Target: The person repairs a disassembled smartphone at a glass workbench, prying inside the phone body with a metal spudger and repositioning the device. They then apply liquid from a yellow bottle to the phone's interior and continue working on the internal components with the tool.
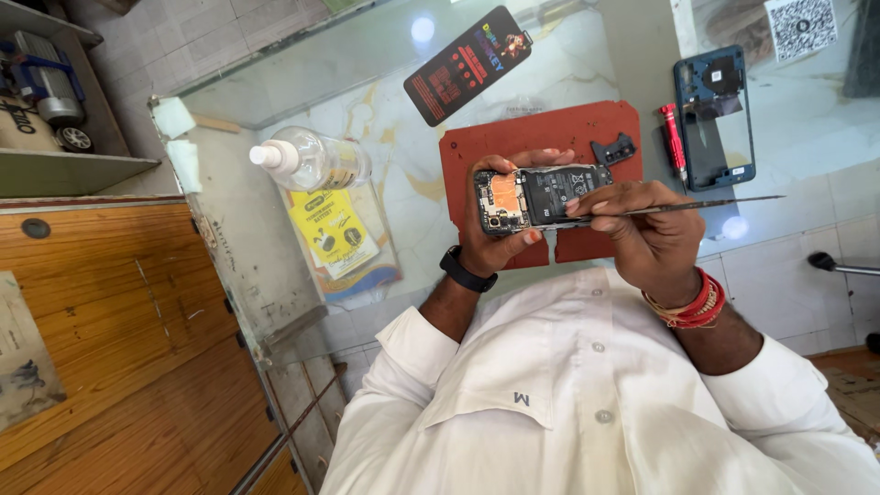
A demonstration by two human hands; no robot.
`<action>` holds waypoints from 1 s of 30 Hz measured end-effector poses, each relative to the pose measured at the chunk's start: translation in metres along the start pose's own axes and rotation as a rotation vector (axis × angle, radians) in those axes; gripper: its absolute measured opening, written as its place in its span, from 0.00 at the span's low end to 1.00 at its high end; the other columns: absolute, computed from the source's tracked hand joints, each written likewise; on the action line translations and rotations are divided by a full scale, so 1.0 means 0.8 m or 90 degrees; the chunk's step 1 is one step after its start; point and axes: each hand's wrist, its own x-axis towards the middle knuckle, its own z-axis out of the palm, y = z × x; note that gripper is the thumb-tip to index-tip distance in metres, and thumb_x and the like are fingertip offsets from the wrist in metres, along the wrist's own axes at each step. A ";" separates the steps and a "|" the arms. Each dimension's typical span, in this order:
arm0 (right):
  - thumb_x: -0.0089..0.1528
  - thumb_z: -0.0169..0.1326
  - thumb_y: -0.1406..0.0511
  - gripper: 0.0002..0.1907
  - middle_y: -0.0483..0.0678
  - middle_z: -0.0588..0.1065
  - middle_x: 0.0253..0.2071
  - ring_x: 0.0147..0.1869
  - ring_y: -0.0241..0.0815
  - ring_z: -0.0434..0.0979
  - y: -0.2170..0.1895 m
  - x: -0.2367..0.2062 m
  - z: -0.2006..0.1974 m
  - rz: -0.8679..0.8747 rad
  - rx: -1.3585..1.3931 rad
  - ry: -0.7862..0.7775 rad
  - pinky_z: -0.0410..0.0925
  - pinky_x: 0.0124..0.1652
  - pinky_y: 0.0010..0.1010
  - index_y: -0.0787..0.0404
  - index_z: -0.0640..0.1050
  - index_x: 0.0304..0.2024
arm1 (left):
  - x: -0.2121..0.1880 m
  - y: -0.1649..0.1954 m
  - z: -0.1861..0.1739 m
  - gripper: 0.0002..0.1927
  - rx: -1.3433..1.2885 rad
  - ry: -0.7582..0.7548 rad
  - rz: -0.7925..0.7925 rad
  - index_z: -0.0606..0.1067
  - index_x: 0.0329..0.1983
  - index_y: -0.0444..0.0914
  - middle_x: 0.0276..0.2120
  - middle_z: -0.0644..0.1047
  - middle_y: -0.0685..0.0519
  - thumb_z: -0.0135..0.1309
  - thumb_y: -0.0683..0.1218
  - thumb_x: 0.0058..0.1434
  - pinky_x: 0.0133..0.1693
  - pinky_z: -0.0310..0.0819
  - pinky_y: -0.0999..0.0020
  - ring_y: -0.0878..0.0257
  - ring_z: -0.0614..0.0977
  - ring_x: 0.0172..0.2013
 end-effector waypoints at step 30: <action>0.69 0.56 0.72 0.05 0.59 0.80 0.39 0.47 0.50 0.85 -0.006 -0.001 0.003 -0.073 -0.028 -0.042 0.79 0.48 0.37 0.67 0.72 0.40 | -0.006 -0.005 0.000 0.35 -0.029 -0.034 -0.013 0.60 0.62 0.46 0.68 0.67 0.38 0.70 0.45 0.59 0.70 0.64 0.38 0.41 0.67 0.70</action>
